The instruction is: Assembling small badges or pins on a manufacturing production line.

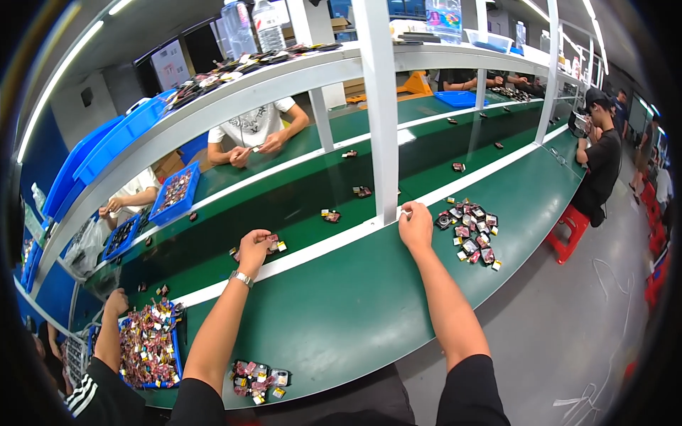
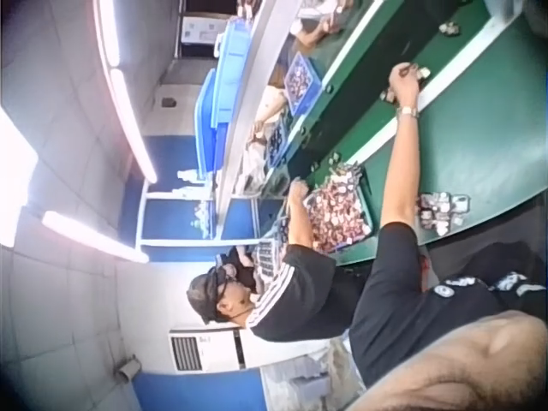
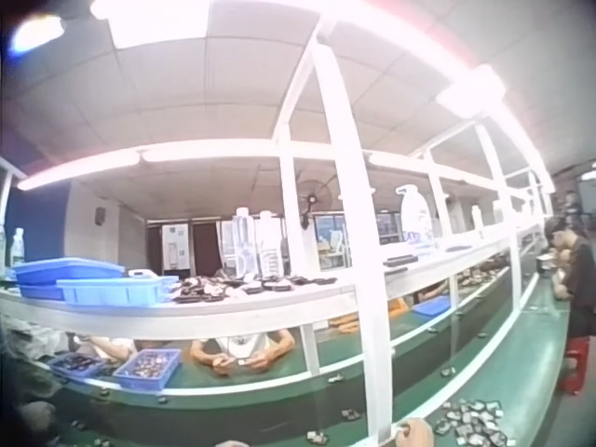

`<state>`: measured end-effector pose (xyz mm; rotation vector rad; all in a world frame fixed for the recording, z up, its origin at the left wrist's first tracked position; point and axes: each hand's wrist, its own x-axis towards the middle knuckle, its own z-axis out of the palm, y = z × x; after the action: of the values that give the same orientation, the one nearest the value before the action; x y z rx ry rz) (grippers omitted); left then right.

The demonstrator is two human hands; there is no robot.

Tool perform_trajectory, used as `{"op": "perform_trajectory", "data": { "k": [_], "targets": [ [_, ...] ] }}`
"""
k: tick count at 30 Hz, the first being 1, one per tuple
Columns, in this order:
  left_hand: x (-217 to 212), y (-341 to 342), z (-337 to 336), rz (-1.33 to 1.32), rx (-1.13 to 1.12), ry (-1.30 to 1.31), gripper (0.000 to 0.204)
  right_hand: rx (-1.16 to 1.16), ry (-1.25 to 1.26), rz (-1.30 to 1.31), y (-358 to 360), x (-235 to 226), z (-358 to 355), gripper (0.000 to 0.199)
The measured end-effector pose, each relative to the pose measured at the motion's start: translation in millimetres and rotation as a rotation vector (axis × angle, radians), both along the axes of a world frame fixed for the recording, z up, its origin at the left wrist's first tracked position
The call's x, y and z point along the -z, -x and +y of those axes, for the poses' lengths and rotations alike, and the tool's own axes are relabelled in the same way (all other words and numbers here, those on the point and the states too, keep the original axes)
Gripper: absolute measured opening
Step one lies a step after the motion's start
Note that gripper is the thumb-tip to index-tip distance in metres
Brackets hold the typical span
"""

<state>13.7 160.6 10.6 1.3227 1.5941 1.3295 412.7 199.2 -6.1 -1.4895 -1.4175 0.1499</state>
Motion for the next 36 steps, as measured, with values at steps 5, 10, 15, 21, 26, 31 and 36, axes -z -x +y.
{"op": "perform_trajectory", "data": {
  "k": [5,10,15,21,26,31,36],
  "targets": [
    [11.2,-3.8,26.2,0.497,-0.02,-0.028,0.019,0.104,-0.117,0.052,-23.4,11.6,61.0,0.025],
    [2.2,-13.7,36.7,0.696,-0.007,-0.239,0.025,0.245,-0.047,0.243,-32.0,3.5,102.0,0.026],
    [-23.0,-80.0,63.5,0.631,0.099,-0.145,0.04,0.336,-0.032,0.406,-25.6,-7.0,100.7,0.023],
    [-2.9,-144.6,94.5,0.79,0.238,-0.106,0.059,0.341,-0.063,0.452,-29.4,-4.8,103.8,0.019],
    [-0.1,-170.3,101.6,0.717,0.349,-0.085,0.058,0.333,-0.063,0.435,-27.8,-4.7,104.5,0.02],
    [-19.1,-169.8,92.0,0.703,0.406,-0.078,0.052,0.319,-0.044,0.417,-27.8,-6.9,101.6,0.02],
    [-32.2,-154.2,26.3,0.73,0.459,-0.28,0.044,0.323,-0.048,0.231,-33.6,4.5,105.3,0.023]
  ]
}}
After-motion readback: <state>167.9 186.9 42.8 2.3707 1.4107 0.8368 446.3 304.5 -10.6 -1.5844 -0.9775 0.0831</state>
